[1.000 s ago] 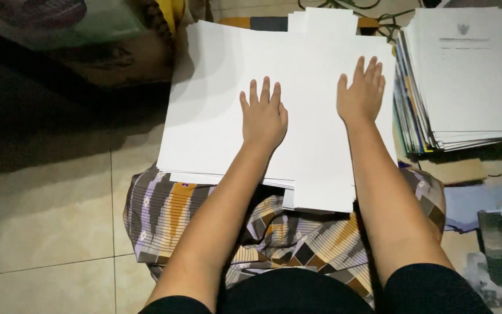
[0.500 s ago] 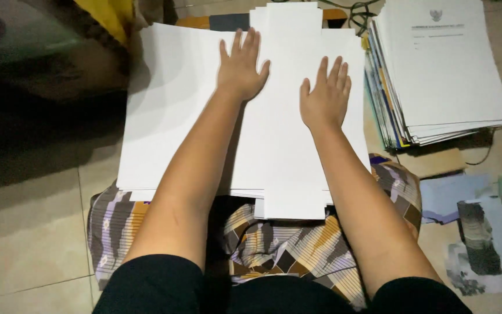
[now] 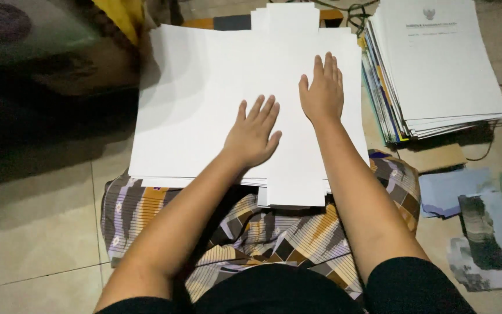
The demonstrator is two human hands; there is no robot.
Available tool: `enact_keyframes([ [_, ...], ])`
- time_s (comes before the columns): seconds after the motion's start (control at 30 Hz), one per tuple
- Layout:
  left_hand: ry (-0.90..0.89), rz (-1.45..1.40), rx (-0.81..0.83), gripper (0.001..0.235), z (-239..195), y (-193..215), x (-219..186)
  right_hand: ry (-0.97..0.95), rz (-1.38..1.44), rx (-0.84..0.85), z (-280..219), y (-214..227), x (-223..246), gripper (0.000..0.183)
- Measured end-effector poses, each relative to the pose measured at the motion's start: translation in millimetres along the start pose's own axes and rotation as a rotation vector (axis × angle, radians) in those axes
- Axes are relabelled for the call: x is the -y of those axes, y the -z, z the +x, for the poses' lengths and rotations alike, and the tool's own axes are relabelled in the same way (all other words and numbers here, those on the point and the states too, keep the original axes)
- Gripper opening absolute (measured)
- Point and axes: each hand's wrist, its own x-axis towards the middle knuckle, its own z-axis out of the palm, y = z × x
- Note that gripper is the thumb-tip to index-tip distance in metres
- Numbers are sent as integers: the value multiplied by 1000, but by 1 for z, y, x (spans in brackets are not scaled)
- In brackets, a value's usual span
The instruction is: Manually folding and pressing cardstock templates to assemble folders.
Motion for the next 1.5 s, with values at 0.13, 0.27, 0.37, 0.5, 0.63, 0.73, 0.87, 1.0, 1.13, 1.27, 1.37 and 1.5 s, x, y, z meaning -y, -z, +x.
enact_keyframes([
  [0.13,39,-77,-44,62,-33,32,-14,37,140,-67,-18,4,4,50],
  [0.27,197,-358,34,44,-28,37,-1,62,270,239,-64,48,9,47],
  [0.37,225,-579,-69,32,-23,27,16,-16,376,257,-83,64,-32,35],
  [0.5,308,-769,-130,28,-23,46,14,-38,202,-222,-76,70,-121,21],
  [0.63,248,-760,-212,27,-18,45,13,-96,-141,-348,-50,29,-220,28],
  [0.73,276,-766,-218,27,-15,46,13,-243,-338,-212,-42,8,-241,42],
  [0.87,314,-876,-197,29,-12,46,13,-292,-405,-235,-36,2,-259,33],
  [1.0,303,-866,-246,28,-11,42,15,-257,-391,-249,-44,8,-252,22],
  [1.13,299,-827,-253,28,-14,45,11,-239,-380,-330,-42,10,-257,16],
  [1.27,308,-836,-268,29,-18,51,10,36,-166,-626,-47,55,-216,14],
  [1.37,298,-825,-285,28,-15,54,9,308,-14,-786,-70,106,-124,15],
  [1.5,231,-714,-168,40,-19,36,18,569,200,-599,-133,56,-46,11],
])
